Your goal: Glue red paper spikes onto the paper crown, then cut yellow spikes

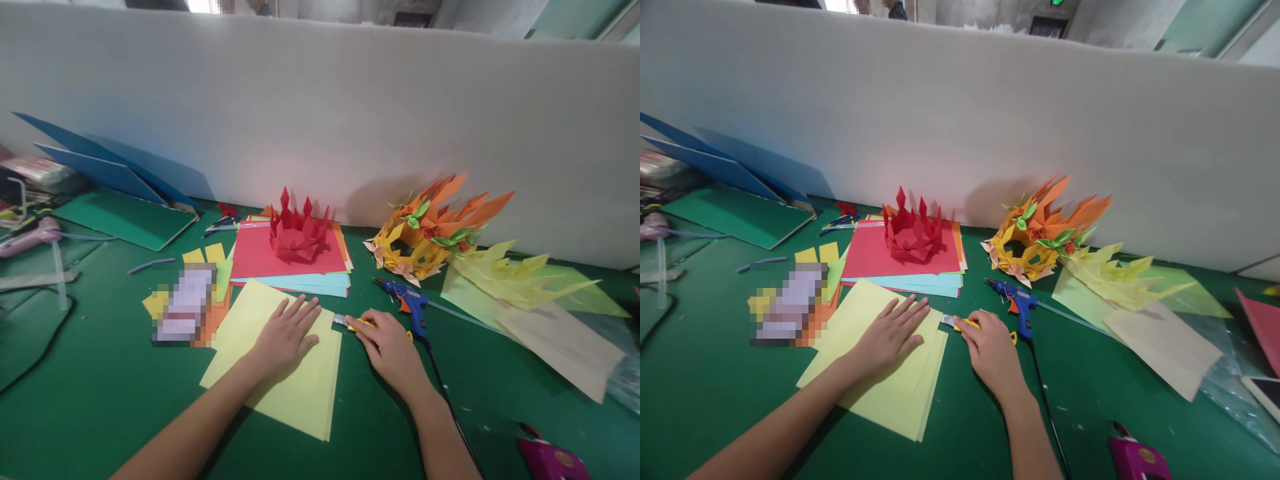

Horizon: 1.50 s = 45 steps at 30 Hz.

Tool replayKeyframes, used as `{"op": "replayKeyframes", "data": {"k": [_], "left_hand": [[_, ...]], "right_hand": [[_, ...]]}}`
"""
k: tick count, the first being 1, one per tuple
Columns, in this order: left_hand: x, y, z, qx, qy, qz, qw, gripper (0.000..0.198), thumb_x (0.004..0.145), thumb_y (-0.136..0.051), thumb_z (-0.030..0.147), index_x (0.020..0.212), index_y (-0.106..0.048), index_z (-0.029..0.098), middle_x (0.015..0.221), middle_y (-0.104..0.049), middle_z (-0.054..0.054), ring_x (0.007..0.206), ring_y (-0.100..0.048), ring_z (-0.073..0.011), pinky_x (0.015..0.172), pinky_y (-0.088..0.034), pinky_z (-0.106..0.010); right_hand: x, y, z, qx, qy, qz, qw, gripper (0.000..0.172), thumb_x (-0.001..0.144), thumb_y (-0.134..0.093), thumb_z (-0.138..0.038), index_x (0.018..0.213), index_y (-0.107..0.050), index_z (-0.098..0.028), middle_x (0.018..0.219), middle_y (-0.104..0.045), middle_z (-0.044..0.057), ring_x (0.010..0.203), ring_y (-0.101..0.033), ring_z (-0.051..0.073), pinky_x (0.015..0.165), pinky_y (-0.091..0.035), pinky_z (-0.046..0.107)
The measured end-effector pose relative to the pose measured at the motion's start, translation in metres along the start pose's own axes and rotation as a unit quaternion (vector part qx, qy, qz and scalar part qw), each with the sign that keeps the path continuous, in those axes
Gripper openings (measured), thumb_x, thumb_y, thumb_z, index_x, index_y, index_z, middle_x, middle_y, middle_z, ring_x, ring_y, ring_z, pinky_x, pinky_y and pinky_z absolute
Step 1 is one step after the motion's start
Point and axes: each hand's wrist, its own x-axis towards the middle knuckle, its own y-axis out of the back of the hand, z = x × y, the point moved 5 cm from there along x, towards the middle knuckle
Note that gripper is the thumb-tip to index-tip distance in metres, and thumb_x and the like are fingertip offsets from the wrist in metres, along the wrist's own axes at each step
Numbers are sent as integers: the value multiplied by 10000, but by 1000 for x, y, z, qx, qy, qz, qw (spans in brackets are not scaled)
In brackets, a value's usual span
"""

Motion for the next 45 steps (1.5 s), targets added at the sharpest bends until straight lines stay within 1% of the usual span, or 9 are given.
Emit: {"op": "replayKeyframes", "data": {"k": [6,15,19,23,29,34,38,42,45], "left_hand": [[-1,-1,0,3,-3,16,1000,553,963,-226,503,1442,-314,241,1497,-337,-36,1403,-246,-225,1144,-172,-438],[-2,-2,-1,-7,-20,15,1000,543,963,-243,496,1446,-302,256,1500,-330,-30,1404,-244,-233,1147,-160,-447],[-2,-1,0,-5,-18,-3,1000,547,963,-242,495,1439,-320,236,1503,-313,-36,1408,-228,-236,1149,-155,-451],[-1,2,2,-5,-16,-28,999,566,963,-230,499,1432,-337,202,1500,-311,-54,1407,-227,-250,1146,-161,-468],[-8,5,3,-8,-33,-23,999,557,961,-237,505,1428,-346,222,1499,-320,-42,1397,-257,-249,1143,-177,-452],[-14,5,2,-6,-41,-13,999,562,962,-240,505,1433,-335,212,1497,-329,-44,1396,-263,-242,1140,-190,-441],[-14,5,2,4,-39,-8,999,587,962,-229,514,1442,-311,187,1511,-287,-65,1402,-248,-230,1146,-181,-434],[-15,1,2,17,-36,-22,999,599,962,-200,523,1452,-283,188,1519,-259,-56,1412,-217,-212,1153,-169,-418],[-15,-2,0,24,-19,0,1000,640,956,-209,531,1457,-263,137,1528,-233,-89,1421,-177,-228,1152,-180,-416]], "right_hand": [[0,-1,4,-3,-9,-4,1000,365,904,-417,-135,1148,-666,-246,938,-626,98,844,-543,227,708,-464,349],[0,-3,12,-15,4,12,1000,444,875,-385,-73,1156,-660,-281,968,-631,92,888,-547,231,750,-477,370],[0,-3,14,-5,4,2,1000,427,873,-398,-69,1154,-664,-251,984,-629,103,895,-544,236,766,-484,382],[-1,-2,15,-1,4,-2,1000,412,880,-414,-78,1150,-667,-258,976,-627,99,885,-546,234,762,-487,381],[-3,1,12,5,43,9,999,403,904,-402,-99,1152,-664,-279,979,-620,96,887,-558,223,766,-483,373],[0,-2,0,6,81,-10,997,360,927,-415,-145,1164,-652,-277,979,-624,91,888,-562,218,775,-477,382],[3,-2,-1,-9,85,9,996,365,930,-392,-133,1143,-666,-246,968,-629,101,871,-558,219,749,-479,374],[3,-2,3,-8,84,23,996,368,934,-385,-136,1129,-672,-258,970,-628,97,870,-559,213,741,-481,358],[3,-4,3,-3,82,23,996,367,932,-395,-134,1139,-666,-267,974,-626,96,877,-556,215,745,-480,363]]}}
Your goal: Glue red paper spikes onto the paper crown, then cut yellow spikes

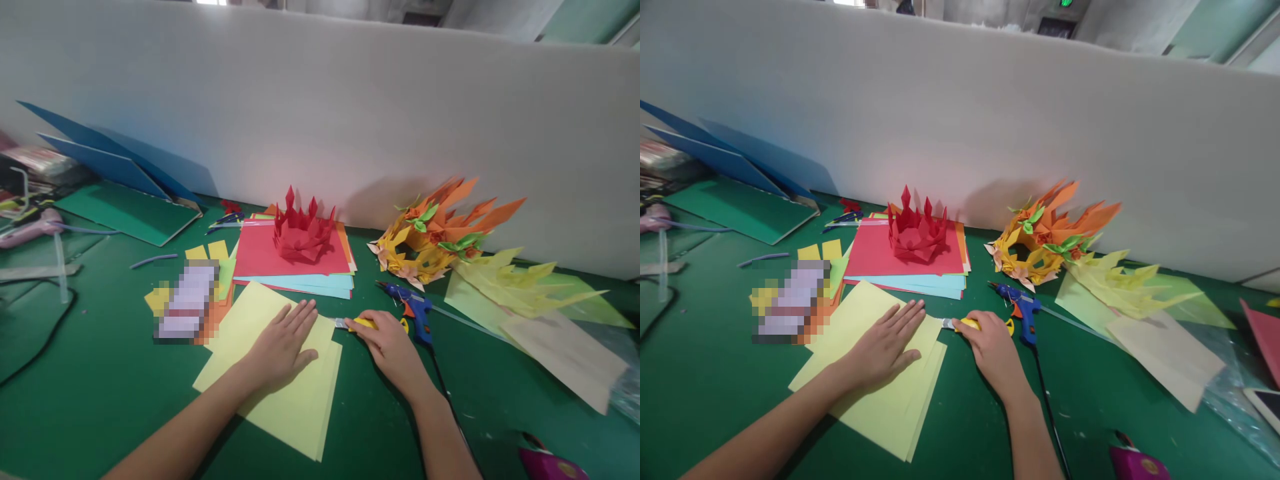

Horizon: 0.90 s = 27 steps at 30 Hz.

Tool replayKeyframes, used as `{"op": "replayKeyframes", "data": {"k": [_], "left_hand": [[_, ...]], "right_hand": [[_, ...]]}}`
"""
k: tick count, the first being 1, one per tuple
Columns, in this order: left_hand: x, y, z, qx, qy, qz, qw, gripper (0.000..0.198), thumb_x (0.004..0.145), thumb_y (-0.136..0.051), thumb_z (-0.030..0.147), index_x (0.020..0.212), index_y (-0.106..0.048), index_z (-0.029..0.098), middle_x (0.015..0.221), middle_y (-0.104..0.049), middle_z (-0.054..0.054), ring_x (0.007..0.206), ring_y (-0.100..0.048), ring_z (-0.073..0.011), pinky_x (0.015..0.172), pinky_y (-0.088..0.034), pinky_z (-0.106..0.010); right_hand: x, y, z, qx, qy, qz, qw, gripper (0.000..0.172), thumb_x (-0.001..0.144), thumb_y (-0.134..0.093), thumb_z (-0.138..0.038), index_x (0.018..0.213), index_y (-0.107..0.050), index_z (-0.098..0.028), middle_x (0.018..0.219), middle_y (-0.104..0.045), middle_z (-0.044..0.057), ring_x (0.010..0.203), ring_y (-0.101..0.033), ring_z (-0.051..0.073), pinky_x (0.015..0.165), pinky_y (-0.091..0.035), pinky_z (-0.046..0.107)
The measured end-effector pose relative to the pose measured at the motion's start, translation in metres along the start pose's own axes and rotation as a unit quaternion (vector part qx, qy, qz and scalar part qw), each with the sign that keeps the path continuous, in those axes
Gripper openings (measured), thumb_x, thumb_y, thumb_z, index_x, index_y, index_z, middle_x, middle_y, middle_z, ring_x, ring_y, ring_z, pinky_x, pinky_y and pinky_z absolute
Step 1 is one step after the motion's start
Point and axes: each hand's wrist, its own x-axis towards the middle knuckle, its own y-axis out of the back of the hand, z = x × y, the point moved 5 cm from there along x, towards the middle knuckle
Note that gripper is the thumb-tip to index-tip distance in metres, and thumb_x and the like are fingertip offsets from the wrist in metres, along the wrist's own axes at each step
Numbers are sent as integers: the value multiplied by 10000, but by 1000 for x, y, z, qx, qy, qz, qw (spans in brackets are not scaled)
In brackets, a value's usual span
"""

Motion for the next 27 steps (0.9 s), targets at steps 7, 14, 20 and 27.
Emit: {"op": "replayKeyframes", "data": {"k": [7,14,20,27], "left_hand": [[-1,-7,-3,11,11,24,1000,690,943,-236,548,1455,-259,87,1529,-222,-137,1423,-159,-249,1151,-191,-401],[0,1,-2,-12,29,3,999,704,927,-242,579,1443,-304,104,1520,-265,-119,1417,-180,-283,1150,-183,-452],[1,10,-13,-21,96,2,995,575,919,-279,585,1395,-415,293,1475,-386,10,1396,-143,-417,1076,-189,-649],[-1,1,-18,5,83,24,996,513,961,-255,469,1428,-351,279,1502,-336,16,1406,-175,-355,1103,-224,-573]], "right_hand": [[7,-3,0,7,12,-6,1000,357,936,-402,-145,1141,-669,-262,962,-630,103,872,-553,218,739,-479,364],[7,-3,5,8,21,-16,1000,355,940,-400,-156,1154,-662,-267,958,-635,100,867,-563,213,736,-486,363],[11,0,-1,3,34,-33,999,351,937,-411,-159,1162,-655,-274,962,-634,97,874,-563,213,737,-484,358],[16,-4,-4,2,38,-31,999,337,933,-429,-165,1163,-655,-263,956,-633,99,850,-561,213,721,-477,352]]}}
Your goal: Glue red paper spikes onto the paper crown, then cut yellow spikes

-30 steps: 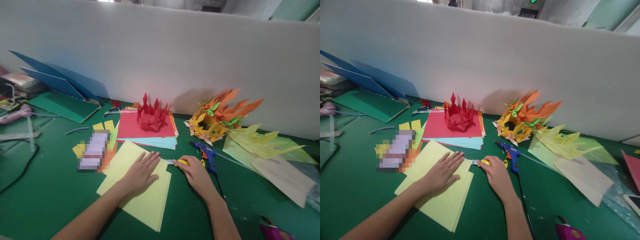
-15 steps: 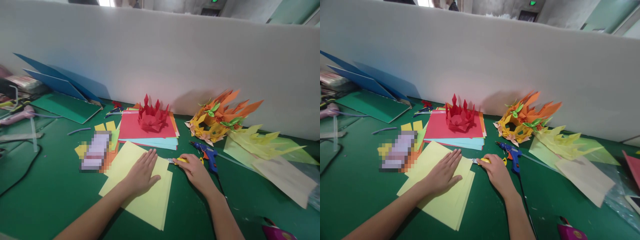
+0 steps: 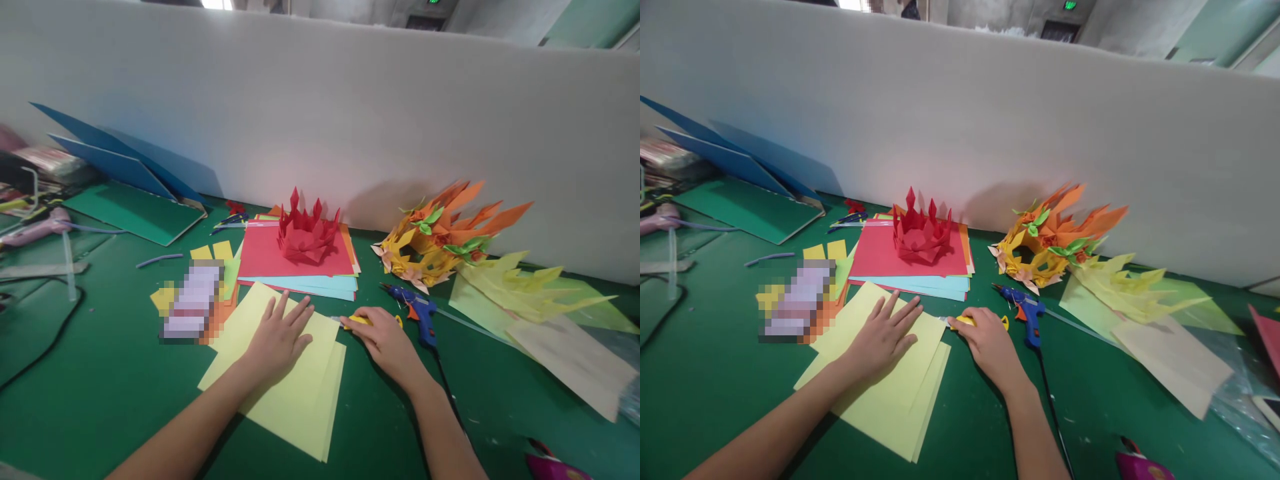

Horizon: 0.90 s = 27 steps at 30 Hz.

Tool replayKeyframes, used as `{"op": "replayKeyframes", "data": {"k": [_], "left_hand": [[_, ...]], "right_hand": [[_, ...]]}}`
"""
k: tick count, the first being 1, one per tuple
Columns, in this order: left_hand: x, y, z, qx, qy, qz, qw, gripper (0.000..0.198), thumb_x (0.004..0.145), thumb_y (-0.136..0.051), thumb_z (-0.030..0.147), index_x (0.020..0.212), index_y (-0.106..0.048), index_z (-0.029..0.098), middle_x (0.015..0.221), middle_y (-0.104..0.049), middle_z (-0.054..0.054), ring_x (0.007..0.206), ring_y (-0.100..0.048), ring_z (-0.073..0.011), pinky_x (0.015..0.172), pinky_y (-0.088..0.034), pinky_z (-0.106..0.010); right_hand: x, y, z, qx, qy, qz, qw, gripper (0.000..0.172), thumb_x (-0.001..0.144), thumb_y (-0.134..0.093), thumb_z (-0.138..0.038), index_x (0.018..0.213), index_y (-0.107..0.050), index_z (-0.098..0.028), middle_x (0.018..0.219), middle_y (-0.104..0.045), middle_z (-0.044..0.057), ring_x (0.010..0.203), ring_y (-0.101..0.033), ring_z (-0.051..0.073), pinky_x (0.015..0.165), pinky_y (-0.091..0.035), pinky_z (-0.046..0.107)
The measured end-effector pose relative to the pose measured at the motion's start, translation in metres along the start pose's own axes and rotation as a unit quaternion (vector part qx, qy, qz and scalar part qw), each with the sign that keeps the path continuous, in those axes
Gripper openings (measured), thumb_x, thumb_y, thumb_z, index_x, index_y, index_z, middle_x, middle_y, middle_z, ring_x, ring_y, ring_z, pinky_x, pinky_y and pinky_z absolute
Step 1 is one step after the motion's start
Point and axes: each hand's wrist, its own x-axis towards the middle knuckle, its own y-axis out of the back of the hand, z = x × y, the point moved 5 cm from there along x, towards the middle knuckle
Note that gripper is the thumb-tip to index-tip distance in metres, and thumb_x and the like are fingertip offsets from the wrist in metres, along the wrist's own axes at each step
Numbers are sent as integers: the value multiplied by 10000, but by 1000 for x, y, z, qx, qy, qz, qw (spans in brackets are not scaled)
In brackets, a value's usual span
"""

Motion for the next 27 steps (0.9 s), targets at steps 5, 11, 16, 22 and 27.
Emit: {"op": "replayKeyframes", "data": {"k": [5,11,16,22,27], "left_hand": [[-1,-5,-2,21,10,5,1000,563,957,-239,491,1439,-336,217,1517,-302,-19,1412,-172,-332,1120,-213,-537],[-2,-6,-3,32,21,31,999,641,948,-223,522,1441,-317,124,1528,-257,-107,1417,-182,-286,1134,-209,-475],[-1,-5,-2,23,27,24,999,657,942,-218,531,1426,-348,107,1521,-272,-118,1412,-192,-297,1134,-204,-481],[-2,-7,-4,22,33,28,999,676,939,-213,539,1433,-325,91,1524,-260,-130,1415,-189,-286,1137,-206,-459],[-1,-8,-3,19,41,36,998,705,934,-220,538,1423,-331,43,1515,-264,-175,1414,-182,-302,1134,-216,-461]], "right_hand": [[-2,-2,3,4,-2,5,1000,334,945,-411,-177,1157,-658,-254,956,-636,99,864,-561,212,737,-478,356],[0,0,0,-9,4,9,1000,342,947,-401,-173,1153,-660,-257,943,-633,103,859,-554,211,719,-473,348],[8,-2,-1,-9,16,-1,1000,335,946,-406,-174,1151,-660,-248,965,-623,113,856,-536,217,720,-466,356],[11,-2,3,6,23,-8,1000,336,940,-419,-163,1153,-657,-268,958,-624,99,858,-541,210,723,-465,341],[15,-4,-1,-8,34,-6,999,324,933,-435,-159,1145,-662,-251,948,-625,103,839,-536,214,706,-459,339]]}}
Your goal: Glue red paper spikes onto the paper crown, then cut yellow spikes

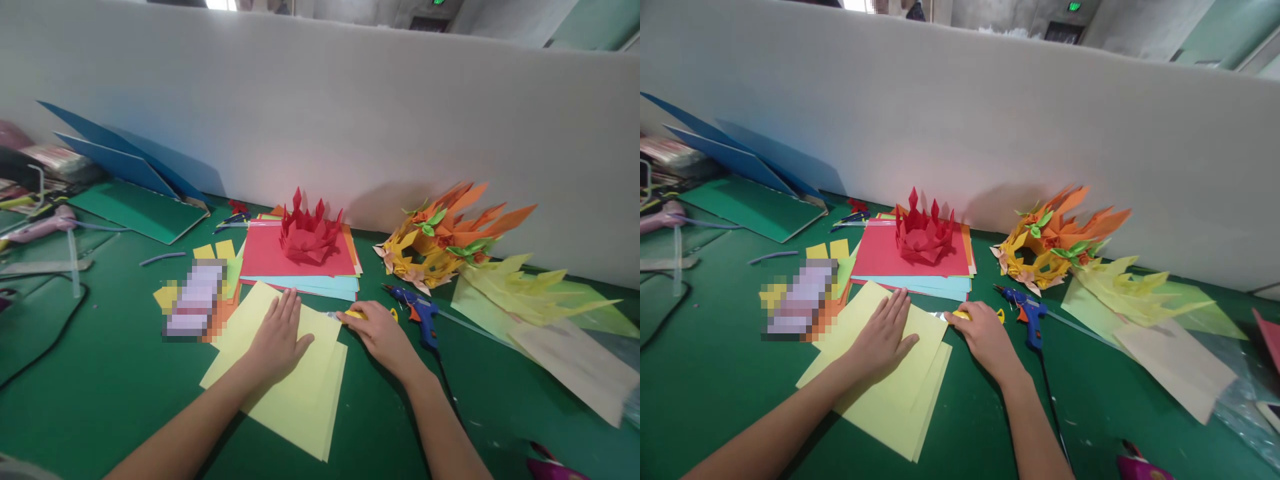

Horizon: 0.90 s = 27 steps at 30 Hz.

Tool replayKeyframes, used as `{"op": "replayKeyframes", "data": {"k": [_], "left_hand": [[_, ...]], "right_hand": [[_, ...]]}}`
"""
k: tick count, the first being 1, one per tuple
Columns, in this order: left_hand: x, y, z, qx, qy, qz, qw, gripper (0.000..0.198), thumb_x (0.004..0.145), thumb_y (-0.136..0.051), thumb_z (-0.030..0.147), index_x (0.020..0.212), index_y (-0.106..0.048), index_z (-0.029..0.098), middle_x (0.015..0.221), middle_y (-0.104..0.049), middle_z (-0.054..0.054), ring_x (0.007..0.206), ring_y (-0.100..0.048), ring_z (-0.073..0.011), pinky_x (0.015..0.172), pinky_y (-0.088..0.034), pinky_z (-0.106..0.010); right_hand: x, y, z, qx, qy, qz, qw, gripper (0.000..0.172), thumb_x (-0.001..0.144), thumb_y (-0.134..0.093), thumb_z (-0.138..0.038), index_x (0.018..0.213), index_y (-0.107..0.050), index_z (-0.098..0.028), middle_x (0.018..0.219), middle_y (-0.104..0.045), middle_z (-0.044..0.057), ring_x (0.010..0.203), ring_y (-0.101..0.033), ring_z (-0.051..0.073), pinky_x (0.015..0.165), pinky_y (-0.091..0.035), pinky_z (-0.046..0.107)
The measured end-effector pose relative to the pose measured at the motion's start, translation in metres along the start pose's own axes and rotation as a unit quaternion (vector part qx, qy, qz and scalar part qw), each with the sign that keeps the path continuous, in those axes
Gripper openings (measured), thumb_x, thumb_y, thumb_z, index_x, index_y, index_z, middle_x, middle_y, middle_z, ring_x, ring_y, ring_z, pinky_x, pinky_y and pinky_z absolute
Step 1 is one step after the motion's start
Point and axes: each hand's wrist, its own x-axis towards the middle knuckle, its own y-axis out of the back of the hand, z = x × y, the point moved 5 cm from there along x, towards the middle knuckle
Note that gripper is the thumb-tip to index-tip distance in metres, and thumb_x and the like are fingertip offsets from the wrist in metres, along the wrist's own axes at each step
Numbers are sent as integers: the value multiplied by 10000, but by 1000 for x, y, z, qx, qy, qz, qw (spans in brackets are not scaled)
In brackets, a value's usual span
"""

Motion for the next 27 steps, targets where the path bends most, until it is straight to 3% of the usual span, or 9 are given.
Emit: {"op": "replayKeyframes", "data": {"k": [5,9,16,27], "left_hand": [[-3,7,-4,-2,70,15,997,706,882,-318,608,1414,-389,148,1529,-248,-157,1401,-91,-423,1093,-195,-592],[-5,8,-6,-10,95,25,995,702,854,-335,652,1409,-400,226,1541,-233,-122,1396,-108,-436,1074,-218,-605],[-5,1,-10,12,106,52,993,878,834,-288,682,1419,-326,27,1513,-253,-209,1407,-145,-384,1120,-185,-537],[-8,-5,-12,18,107,82,991,916,827,-283,681,1433,-253,-5,1503,-261,-232,1412,-146,-358,1125,-195,-513]], "right_hand": [[5,-2,1,9,-2,-14,1000,314,927,-462,-172,1149,-658,-276,948,-625,93,833,-535,206,697,-459,325],[4,-1,1,7,1,-3,1000,320,935,-445,-179,1156,-654,-276,947,-624,96,823,-527,207,691,-452,327],[10,-4,-8,-11,21,-16,1000,327,931,-450,-188,1186,-636,-278,921,-621,92,792,-519,200,673,-440,310],[17,-8,-8,-27,33,-12,999,329,928,-435,-148,1156,-649,-252,939,-613,101,818,-516,202,710,-444,317]]}}
